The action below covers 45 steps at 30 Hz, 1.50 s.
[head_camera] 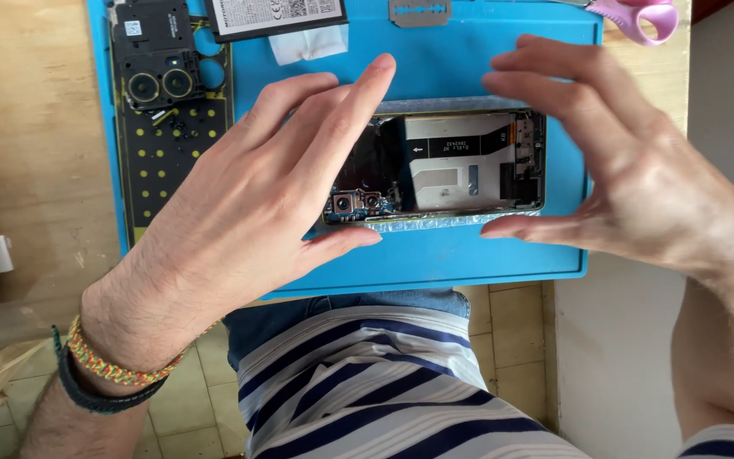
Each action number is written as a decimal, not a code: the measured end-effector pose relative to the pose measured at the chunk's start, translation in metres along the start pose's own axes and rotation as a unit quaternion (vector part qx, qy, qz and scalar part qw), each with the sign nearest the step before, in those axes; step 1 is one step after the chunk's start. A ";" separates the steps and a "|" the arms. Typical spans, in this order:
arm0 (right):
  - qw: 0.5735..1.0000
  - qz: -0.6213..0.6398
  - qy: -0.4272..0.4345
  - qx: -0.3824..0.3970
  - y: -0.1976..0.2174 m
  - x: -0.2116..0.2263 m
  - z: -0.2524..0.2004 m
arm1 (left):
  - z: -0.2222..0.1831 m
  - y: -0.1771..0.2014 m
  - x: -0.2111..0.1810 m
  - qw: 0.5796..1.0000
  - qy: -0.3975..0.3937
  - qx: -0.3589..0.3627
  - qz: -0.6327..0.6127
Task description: Disassembling a smartphone to remove internal components like the battery and screen using specialized tools.
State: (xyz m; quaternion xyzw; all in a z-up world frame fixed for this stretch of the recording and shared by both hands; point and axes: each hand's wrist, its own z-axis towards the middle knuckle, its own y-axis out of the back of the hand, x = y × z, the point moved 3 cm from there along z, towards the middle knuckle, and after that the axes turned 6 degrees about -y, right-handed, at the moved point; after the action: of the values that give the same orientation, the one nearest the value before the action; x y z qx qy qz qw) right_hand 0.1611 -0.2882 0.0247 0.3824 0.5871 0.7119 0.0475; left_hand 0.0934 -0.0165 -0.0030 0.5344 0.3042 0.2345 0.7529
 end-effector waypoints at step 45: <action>0.973 0.046 -0.078 -0.211 0.006 -0.041 -0.004 | -0.066 -0.028 -0.053 0.951 0.068 -0.300 0.042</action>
State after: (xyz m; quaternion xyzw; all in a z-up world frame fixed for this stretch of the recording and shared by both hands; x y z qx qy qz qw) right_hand 0.1898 -0.3149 0.0098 0.4450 0.4000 0.7889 0.1398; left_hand 0.0104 -0.0179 -0.0347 0.2790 0.2478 0.3817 0.8456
